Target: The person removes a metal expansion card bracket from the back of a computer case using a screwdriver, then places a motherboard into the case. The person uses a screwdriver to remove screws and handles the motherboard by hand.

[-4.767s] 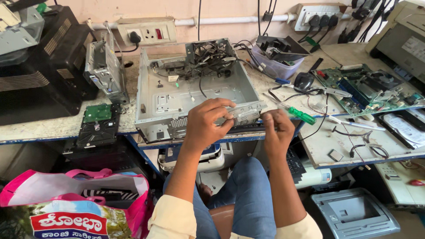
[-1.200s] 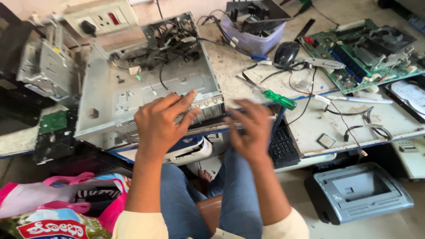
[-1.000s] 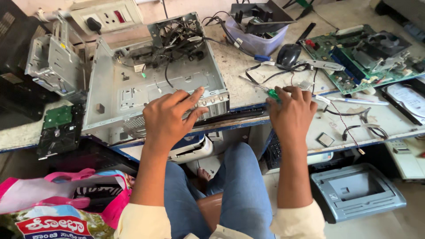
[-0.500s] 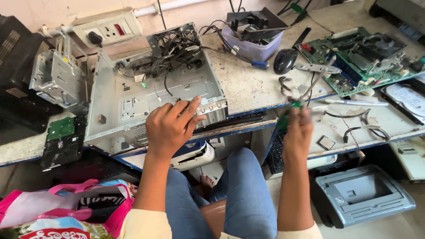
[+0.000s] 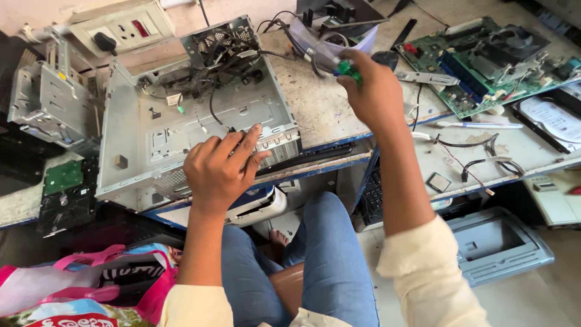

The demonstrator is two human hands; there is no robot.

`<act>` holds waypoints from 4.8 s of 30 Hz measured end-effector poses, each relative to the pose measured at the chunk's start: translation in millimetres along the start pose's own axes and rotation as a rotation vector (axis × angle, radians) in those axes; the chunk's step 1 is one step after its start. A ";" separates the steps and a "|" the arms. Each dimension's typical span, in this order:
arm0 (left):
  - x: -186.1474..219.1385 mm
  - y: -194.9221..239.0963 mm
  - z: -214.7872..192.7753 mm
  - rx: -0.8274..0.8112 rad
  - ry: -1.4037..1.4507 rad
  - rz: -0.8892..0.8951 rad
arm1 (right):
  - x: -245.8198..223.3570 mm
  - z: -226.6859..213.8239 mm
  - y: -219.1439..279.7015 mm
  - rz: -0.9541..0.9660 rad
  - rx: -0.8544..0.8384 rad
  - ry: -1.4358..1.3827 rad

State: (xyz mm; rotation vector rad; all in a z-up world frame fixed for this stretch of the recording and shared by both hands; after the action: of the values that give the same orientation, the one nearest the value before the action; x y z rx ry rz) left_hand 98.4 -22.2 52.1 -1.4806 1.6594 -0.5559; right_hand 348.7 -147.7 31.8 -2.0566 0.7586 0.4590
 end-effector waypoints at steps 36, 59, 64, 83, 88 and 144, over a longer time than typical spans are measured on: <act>0.0 -1.3 -4.1 -0.020 0.006 -0.032 | 63.8 97.2 119.1 0.461 0.236 -1.388; 0.9 -2.5 1.3 -0.013 0.018 -0.007 | 1.0 21.2 134.7 0.211 0.614 -0.575; 0.7 -4.3 1.0 -0.023 0.030 -0.012 | 23.5 65.1 134.3 0.356 0.495 -1.399; -1.6 -2.8 -2.5 -0.040 0.059 -0.017 | 12.3 88.9 153.3 0.555 0.598 -1.579; -9.4 0.8 -3.6 -0.096 0.121 -0.052 | 41.1 51.4 108.9 0.382 0.493 -1.138; -13.6 8.1 -31.3 -0.090 0.378 -0.063 | 32.2 92.9 15.6 0.457 -0.152 -0.226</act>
State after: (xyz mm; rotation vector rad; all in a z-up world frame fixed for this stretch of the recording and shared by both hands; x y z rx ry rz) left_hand 68.0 -13.6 67.3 -1.5670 1.9522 -0.8475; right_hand 358.8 -88.2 -47.4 -1.9171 1.0831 1.0143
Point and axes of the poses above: each hand's wrist, its own y-axis away from the middle knuckle, its own z-axis out of the palm, x = y × z, the point moved 10 cm from there along -y, towards the middle knuckle, and after that the axes turned 7 degrees about z, right-handed, at the moved point
